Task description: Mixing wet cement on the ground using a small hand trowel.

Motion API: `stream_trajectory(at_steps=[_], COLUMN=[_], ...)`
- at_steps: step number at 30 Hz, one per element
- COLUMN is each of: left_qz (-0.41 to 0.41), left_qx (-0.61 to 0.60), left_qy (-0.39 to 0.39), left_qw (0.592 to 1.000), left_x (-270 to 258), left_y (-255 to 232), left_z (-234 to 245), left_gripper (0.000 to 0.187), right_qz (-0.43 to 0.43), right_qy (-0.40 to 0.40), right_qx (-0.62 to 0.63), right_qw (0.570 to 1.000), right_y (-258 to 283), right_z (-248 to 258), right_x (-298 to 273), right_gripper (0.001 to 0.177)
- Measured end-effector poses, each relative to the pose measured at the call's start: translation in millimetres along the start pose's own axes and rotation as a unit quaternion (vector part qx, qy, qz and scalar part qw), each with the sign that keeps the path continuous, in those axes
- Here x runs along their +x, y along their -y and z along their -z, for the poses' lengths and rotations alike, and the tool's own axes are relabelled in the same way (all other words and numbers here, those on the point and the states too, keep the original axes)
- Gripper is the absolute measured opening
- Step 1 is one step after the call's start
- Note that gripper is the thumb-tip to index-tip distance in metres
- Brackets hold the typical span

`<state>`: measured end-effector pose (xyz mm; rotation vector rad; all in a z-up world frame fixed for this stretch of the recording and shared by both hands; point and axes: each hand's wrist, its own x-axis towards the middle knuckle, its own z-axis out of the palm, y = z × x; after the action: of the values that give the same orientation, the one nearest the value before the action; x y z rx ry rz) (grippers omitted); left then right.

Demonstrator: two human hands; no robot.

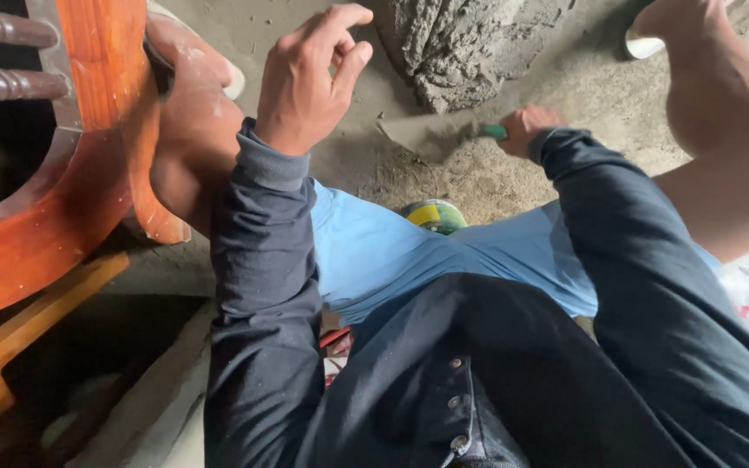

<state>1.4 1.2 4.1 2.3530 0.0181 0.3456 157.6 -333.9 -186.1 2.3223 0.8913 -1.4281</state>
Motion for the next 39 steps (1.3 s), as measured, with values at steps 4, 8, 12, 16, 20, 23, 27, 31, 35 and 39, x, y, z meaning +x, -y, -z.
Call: stream_trajectory(at_steps=[4, 8, 12, 16, 20, 23, 27, 31, 35, 39], left_qz=[0.024, 0.026, 0.037, 0.008, 0.002, 0.016, 0.015, 0.007, -0.012, -0.009], left_qx=[0.006, 0.013, 0.008, -0.005, -0.005, -0.005, 0.034, 0.011, -0.003, 0.002], left_qy=[-0.004, 0.020, 0.015, -0.030, -0.045, -0.027, -0.005, -0.015, -0.047, -0.046], left_qw=[1.000, 0.999, 0.999, 1.000, 0.999, 0.999, 0.999, 1.000, 0.999, 0.999], left_x=[-1.6, -1.9, -2.4, 6.0, 6.9, 4.6, 4.8, 8.8, 12.7, 10.5], left_y=[4.7, 2.5, 0.0, -5.7, -7.9, -4.7, -1.7, -7.9, -10.9, -6.1], left_z=[2.2, 0.6, 2.7, 8.2, 8.4, 4.5, 0.4, 4.0, 7.3, 4.7], left_gripper=[0.018, 0.019, 0.020, 0.017, 0.019, 0.017, 0.015, 0.015, 0.015, 0.016], right_qz=[-0.084, -0.108, -0.081, -0.079, -0.114, -0.100, -0.113, -0.075, -0.013, 0.043], right_qy=[0.008, -0.133, -0.245, -0.261, -0.172, -0.078, 0.037, -0.030, -0.096, -0.108], right_qx=[-0.029, -0.032, 0.068, 0.122, 0.285, 0.562, 0.703, 0.721, 0.603, 0.431], right_qw=[0.996, 0.985, 0.964, 0.954, 0.936, 0.817, 0.702, 0.688, 0.792, 0.895], right_y=[-4.2, -31.8, -23.8, -8.4, 6.9, 22.1, 32.5, 50.6, 77.6, 92.8], right_z=[-19.1, -19.0, -13.6, 7.0, 26.1, 46.8, 74.3, 69.0, 60.9, -19.2], right_x=[2.3, 52.9, 76.7, 72.1, 60.1, 39.3, 15.2, 4.2, -2.4, 48.4], right_gripper=[0.035, 0.058, 0.035, 0.049, 0.044, 0.025, 0.030, 0.022, 0.013, 0.027])
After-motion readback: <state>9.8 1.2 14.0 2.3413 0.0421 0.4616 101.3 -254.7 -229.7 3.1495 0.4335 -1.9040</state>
